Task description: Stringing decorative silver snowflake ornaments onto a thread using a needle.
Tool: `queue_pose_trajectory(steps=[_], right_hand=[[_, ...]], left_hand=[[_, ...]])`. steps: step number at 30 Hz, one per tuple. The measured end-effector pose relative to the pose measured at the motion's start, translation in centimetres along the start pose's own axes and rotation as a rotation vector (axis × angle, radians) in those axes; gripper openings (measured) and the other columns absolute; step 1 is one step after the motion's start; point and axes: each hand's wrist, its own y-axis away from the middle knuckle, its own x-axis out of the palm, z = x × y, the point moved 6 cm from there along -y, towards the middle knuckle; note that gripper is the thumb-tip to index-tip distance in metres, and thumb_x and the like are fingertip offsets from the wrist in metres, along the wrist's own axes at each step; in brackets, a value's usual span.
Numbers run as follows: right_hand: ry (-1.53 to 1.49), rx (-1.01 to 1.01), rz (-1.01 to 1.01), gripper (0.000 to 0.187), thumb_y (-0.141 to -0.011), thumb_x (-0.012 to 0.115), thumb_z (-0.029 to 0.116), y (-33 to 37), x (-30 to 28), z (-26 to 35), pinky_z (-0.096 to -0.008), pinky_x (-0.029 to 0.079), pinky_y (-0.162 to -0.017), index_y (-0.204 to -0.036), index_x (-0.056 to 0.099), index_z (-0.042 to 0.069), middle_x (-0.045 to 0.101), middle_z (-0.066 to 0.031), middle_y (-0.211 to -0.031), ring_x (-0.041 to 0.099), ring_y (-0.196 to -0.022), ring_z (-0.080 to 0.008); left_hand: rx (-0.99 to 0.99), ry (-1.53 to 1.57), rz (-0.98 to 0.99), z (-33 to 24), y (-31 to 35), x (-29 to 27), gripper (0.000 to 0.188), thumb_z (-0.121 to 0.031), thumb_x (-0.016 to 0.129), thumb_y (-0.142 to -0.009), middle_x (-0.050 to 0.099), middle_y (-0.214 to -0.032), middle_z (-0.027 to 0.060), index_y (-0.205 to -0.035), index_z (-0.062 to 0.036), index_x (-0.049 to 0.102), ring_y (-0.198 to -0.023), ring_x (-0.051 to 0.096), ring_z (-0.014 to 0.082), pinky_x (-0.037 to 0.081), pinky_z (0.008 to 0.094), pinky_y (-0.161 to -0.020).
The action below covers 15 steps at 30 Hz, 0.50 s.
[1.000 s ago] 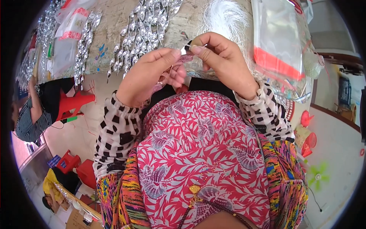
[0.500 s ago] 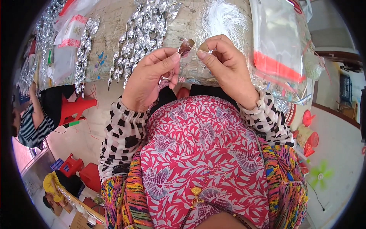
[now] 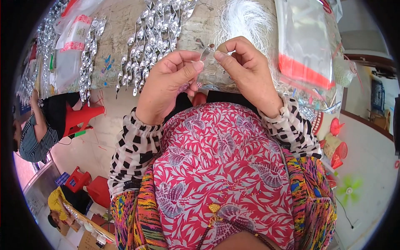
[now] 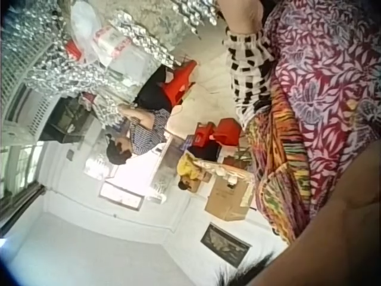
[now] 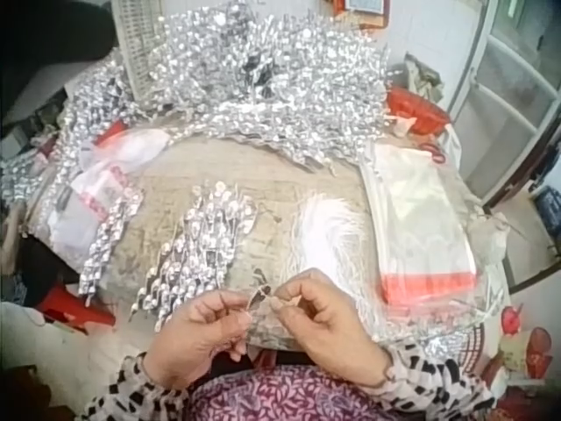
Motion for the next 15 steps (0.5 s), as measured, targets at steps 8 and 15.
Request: queue_pose_trajectory(steps=[8, 15], right_hand=[[-0.127, 0.09, 0.023, 0.016, -0.089, 0.059, 0.004, 0.15, 0.63, -0.23, -0.0175, 0.044, -0.07, -0.104, 0.053, 0.0, 0.062, -0.002, -0.086, 0.057, -0.08, -0.0056], [-0.117, 0.083, 0.093, 0.034, -0.089, 0.058, 0.001, -0.4, 0.93, 0.11, -0.02, 0.046, -0.075, -0.118, 0.041, 0.001, 0.064, -0.0058, -0.085, 0.06, -0.083, -0.0083]], left_hand=[[0.104, -0.064, -0.014, 0.15, -0.19, 0.0, 0.028, -0.014, 0.066, -0.086, 0.055, -0.074, -0.0016, -0.109, -0.0018, 0.055, -0.061, 0.051, 0.0058, 0.042, 0.0187, -0.057], [0.1, -0.066, -0.01, 0.35, 0.17, 0.09, 0.028, -0.011, 0.063, -0.088, 0.055, -0.075, -0.0032, -0.114, -0.0026, 0.058, -0.061, 0.05, 0.0038, 0.042, 0.0173, -0.055]])
